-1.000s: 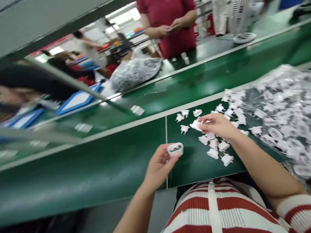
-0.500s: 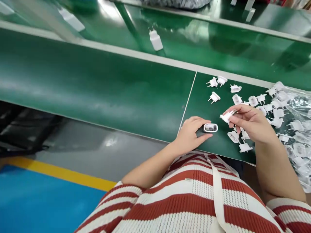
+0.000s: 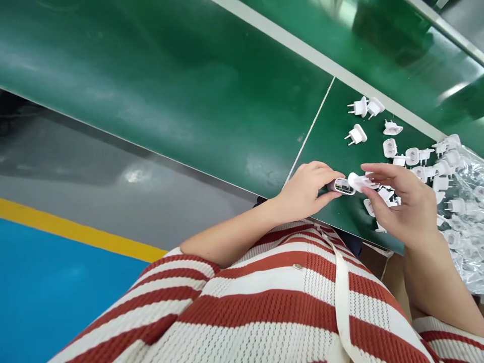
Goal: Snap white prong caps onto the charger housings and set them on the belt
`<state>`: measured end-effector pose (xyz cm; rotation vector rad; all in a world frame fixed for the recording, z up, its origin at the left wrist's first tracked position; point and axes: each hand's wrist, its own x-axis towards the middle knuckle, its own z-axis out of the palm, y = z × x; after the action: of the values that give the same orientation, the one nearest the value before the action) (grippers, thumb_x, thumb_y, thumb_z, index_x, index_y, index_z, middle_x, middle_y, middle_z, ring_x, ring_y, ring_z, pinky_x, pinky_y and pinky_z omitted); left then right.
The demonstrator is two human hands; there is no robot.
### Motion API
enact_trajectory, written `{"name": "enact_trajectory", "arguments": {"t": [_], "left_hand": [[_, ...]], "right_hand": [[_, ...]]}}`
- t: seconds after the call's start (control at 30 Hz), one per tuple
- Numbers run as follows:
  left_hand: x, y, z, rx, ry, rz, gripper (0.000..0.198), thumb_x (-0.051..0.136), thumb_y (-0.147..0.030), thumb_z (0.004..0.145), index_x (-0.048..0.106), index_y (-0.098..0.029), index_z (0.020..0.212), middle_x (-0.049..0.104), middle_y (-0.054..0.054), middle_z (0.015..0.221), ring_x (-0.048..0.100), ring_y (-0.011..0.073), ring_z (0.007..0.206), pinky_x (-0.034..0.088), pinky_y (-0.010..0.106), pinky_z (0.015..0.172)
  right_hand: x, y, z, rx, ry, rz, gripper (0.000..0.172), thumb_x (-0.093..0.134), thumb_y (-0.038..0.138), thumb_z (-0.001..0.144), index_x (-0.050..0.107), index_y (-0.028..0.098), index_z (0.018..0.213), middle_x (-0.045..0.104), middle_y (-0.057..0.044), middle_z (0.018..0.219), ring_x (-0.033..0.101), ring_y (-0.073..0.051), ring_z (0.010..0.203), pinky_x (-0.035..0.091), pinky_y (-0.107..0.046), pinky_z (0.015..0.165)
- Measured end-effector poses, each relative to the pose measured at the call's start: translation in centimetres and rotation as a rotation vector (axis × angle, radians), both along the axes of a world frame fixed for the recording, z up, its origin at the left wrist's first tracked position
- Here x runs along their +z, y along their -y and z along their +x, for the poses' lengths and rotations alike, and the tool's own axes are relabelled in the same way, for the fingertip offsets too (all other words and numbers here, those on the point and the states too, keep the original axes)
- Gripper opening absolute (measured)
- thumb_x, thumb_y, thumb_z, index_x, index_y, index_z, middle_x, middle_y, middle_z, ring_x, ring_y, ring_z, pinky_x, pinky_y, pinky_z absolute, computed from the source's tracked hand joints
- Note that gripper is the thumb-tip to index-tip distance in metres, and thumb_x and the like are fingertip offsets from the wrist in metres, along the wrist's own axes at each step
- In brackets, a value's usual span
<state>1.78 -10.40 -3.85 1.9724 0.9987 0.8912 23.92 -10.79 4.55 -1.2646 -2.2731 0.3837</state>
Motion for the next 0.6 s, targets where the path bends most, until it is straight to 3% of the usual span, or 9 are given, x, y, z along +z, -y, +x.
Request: {"name": "enact_trajectory", "arguments": {"t": [0.3,0.6], "left_hand": [[-0.2,0.1,0.2,0.024,0.036,0.03,0.028,0.064,-0.032,0.101,0.069,-0.019,0.125,0.076,0.007,0.119,0.061,0.0259,0.12,0.042,0.039,0.1],[0.1,0.2,0.1,0.033,0.041,-0.008,0.025,0.065,-0.029,0.1,0.071,-0.019,0.122,0.076,0.006,0.118,0.06,0.0255,0.121,0.042,0.04,0.099]], "right_hand": [[0.4,-0.5,-1.3,0.221,0.221,0.149,0.029,0.068,0.009,0.093,0.068,0.026,0.117,0.079,-0.002,0.101,0.073,-0.021,0.083,0.059,-0.034,0.071],[-0.5,-0.2,-1.9,0.123,0.183,0.194,0.03,0.069,0.007,0.093,0.074,0.031,0.111,0.081,0.001,0.099,0.076,-0.021,0.083,0.061,-0.035,0.075]]}}
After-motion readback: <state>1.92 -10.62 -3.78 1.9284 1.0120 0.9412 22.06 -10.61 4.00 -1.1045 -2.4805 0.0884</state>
